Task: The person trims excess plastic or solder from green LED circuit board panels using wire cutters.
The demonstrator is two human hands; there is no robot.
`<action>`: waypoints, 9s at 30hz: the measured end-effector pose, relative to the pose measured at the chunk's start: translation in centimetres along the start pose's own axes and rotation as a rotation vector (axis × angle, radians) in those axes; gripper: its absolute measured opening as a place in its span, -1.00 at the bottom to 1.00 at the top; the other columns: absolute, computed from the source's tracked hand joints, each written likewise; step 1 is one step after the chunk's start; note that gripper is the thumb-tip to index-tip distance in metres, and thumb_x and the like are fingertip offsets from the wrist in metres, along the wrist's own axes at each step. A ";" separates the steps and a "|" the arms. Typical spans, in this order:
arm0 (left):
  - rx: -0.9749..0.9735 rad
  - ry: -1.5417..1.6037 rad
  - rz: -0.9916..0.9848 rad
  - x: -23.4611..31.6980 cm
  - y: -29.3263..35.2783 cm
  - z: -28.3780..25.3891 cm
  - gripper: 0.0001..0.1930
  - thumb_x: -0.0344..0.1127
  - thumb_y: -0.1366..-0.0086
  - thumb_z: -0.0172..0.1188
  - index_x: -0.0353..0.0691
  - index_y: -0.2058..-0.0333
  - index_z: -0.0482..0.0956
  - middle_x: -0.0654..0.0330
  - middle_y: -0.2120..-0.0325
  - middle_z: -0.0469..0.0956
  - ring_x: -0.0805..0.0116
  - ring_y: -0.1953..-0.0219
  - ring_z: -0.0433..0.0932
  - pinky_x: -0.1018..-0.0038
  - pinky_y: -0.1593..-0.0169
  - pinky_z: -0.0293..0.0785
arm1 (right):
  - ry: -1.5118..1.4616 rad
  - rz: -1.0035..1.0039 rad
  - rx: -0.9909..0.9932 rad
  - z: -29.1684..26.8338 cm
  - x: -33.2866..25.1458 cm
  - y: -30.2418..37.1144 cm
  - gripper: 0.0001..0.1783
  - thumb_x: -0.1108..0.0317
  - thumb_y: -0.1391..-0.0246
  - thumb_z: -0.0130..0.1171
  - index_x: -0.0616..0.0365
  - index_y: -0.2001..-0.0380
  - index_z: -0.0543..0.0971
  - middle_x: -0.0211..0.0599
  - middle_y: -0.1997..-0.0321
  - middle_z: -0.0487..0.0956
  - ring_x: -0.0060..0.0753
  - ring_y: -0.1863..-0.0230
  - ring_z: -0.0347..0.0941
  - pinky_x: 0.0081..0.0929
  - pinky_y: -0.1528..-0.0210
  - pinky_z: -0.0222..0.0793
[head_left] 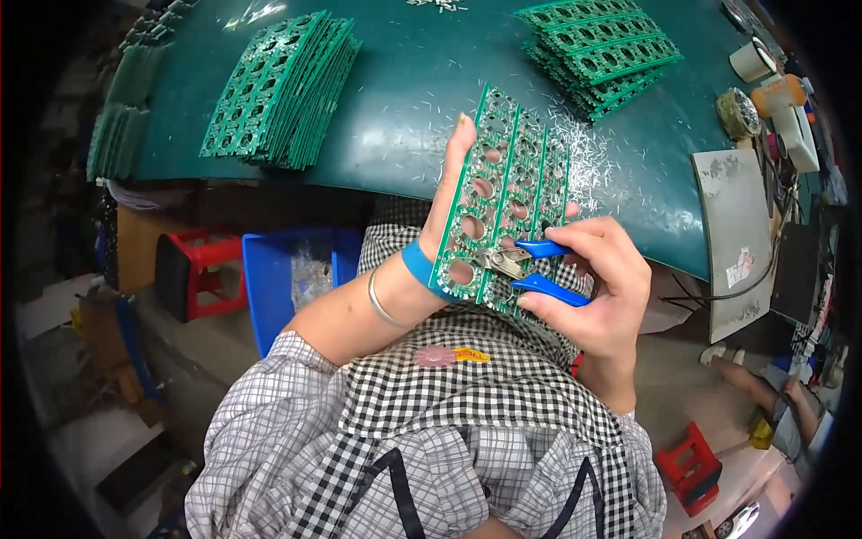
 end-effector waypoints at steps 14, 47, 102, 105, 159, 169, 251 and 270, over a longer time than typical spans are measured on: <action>-0.016 -0.024 0.040 0.2 -0.2 -0.5 -0.17 0.58 -0.29 -0.15 -0.17 0.04 0.54 0.03 0.21 0.63 -0.01 0.13 0.67 0.04 0.10 0.68 | 0.001 0.117 -0.017 0.0 0.8 1.0 -0.36 0.23 0.48 0.71 0.24 0.21 0.71 -0.27 0.34 0.61 -0.49 0.43 0.53 -0.56 0.35 0.46; 0.151 -2.176 1.112 7.9 5.6 10.7 0.13 0.17 0.14 0.57 -0.10 -0.38 0.26 -0.31 -0.28 0.29 -0.32 -0.28 0.31 -0.01 -0.36 0.24 | 0.489 0.230 0.505 -9.3 10.5 1.3 -0.53 0.34 0.20 0.59 0.24 0.17 0.67 -0.43 0.20 0.56 -0.54 0.39 0.36 -0.57 0.38 0.28; -0.090 -2.620 0.935 9.9 -15.8 18.0 0.07 0.27 0.11 0.52 -0.15 -0.33 0.37 -0.41 -0.34 0.20 -0.29 -0.30 0.35 0.10 -0.32 0.34 | 0.070 0.263 0.560 -8.2 13.2 1.3 -0.41 0.27 0.28 0.65 0.22 0.12 0.68 -0.39 0.23 0.57 -0.62 0.40 0.40 -0.62 0.42 0.31; -0.033 -2.637 0.952 10.2 -16.7 18.7 0.04 0.31 0.13 0.51 -0.06 -0.31 0.42 -0.35 -0.30 0.29 -0.24 -0.25 0.42 0.09 -0.29 0.40 | 0.098 0.292 0.546 -8.0 13.0 1.2 -0.41 0.26 0.29 0.65 0.23 0.12 0.67 -0.36 0.22 0.57 -0.55 0.36 0.45 -0.58 0.37 0.38; -0.345 0.142 -0.253 0.4 3.1 -0.4 0.29 0.68 -0.04 0.05 -0.10 -0.51 -0.12 -0.22 -0.44 0.04 -0.48 -0.14 0.36 -0.41 0.05 0.48 | 0.539 0.042 0.368 -7.6 4.8 2.0 -0.35 0.25 0.44 0.66 0.22 0.16 0.67 -0.19 0.22 0.60 -0.14 0.25 0.56 -0.29 0.22 0.53; -0.326 0.153 -0.263 -0.5 3.0 -0.6 0.30 0.68 0.00 0.10 -0.14 -0.49 -0.03 -0.23 -0.41 0.09 -0.42 -0.09 0.40 -0.34 0.09 0.53 | 0.527 0.095 0.337 -7.8 4.7 2.0 -0.37 0.27 0.47 0.66 0.21 0.19 0.68 -0.20 0.25 0.59 -0.14 0.27 0.58 -0.29 0.23 0.54; -0.260 0.161 -0.268 -1.5 3.4 -1.1 0.28 0.64 -0.04 0.15 -0.23 -0.47 -0.03 -0.27 -0.36 0.15 -0.36 -0.18 0.33 -0.29 0.00 0.50 | 0.379 0.152 0.241 -5.9 5.2 1.8 -0.43 0.27 0.45 0.67 0.22 0.25 0.70 -0.24 0.34 0.62 -0.31 0.41 0.59 -0.42 0.38 0.54; -0.387 0.036 0.028 2.4 3.9 -1.6 0.36 0.60 0.06 0.27 -0.18 -0.49 -0.11 -0.19 -0.46 -0.03 -0.49 -0.36 0.10 -0.54 -0.21 0.21 | -1.577 0.584 0.241 0.3 12.2 6.2 -0.34 -0.13 -0.28 0.16 0.34 -0.05 0.52 0.07 0.04 0.60 -0.29 0.31 0.52 -0.44 0.40 0.37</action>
Point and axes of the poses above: each hand's wrist, its own y-axis away from the middle knuckle, its own z-axis out of the palm, x = y × z, the point moved 9 cm from there along -y, towards the middle knuckle
